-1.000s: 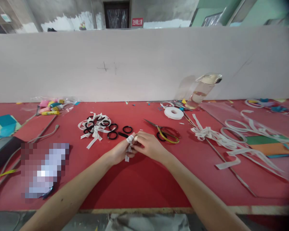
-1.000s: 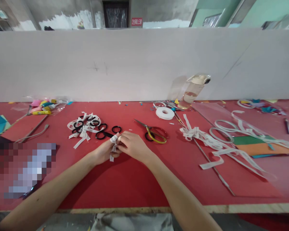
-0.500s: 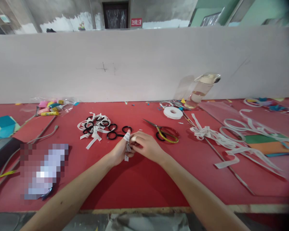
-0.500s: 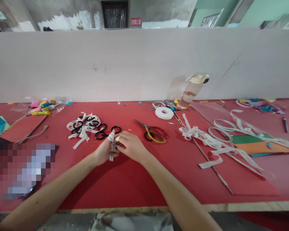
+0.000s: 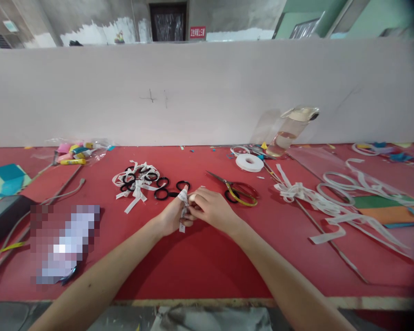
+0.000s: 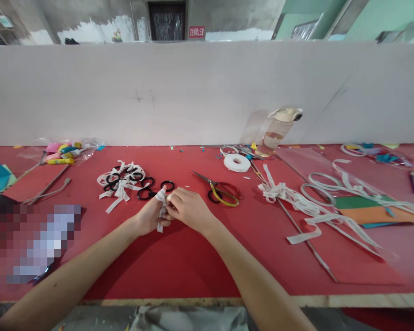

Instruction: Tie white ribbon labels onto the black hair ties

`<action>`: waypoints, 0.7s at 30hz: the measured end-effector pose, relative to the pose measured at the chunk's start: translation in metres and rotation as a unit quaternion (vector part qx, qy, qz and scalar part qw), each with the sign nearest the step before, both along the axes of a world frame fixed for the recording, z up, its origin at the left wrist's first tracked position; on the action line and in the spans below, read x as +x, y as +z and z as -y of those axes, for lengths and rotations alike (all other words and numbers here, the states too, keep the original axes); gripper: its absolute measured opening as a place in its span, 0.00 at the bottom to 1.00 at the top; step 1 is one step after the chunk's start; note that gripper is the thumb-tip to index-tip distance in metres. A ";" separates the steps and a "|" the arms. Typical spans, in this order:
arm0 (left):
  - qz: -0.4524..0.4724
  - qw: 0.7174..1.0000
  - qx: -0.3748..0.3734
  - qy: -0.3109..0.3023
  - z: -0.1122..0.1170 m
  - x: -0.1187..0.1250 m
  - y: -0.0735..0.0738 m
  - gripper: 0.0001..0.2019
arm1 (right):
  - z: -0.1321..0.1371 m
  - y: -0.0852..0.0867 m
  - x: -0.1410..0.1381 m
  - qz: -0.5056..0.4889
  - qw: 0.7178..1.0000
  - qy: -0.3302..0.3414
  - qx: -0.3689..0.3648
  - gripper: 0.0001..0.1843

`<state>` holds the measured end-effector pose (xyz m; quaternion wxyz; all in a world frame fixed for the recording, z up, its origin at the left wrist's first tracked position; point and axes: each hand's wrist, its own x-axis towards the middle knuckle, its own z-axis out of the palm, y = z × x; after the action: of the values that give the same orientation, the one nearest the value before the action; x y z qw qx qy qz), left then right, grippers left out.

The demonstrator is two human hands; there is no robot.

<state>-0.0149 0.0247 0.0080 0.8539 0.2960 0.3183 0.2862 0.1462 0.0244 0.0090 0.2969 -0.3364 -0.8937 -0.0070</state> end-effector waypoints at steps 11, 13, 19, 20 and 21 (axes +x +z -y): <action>-0.007 0.999 0.025 0.027 -0.001 0.003 -0.004 0.28 | 0.004 -0.002 -0.008 0.008 0.994 -0.075 0.073 0.04; -0.016 0.999 0.016 0.038 0.000 0.004 -0.004 0.28 | 0.005 -0.002 -0.010 0.011 0.990 -0.094 0.101 0.05; -0.032 0.997 0.004 0.070 0.000 0.007 -0.005 0.30 | 0.005 -0.002 -0.016 0.017 0.979 -0.133 0.155 0.05; -0.035 0.997 0.004 0.073 0.000 0.007 -0.005 0.30 | 0.005 -0.003 -0.016 0.017 0.978 -0.136 0.160 0.05; -0.037 0.996 0.005 0.075 0.000 0.007 -0.004 0.31 | 0.006 -0.003 -0.016 0.016 0.977 -0.139 0.163 0.05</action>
<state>-0.0074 0.0244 0.0040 0.8163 0.2860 0.3698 0.3394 0.1303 0.0187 0.0061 0.3297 -0.4043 -0.8297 -0.1987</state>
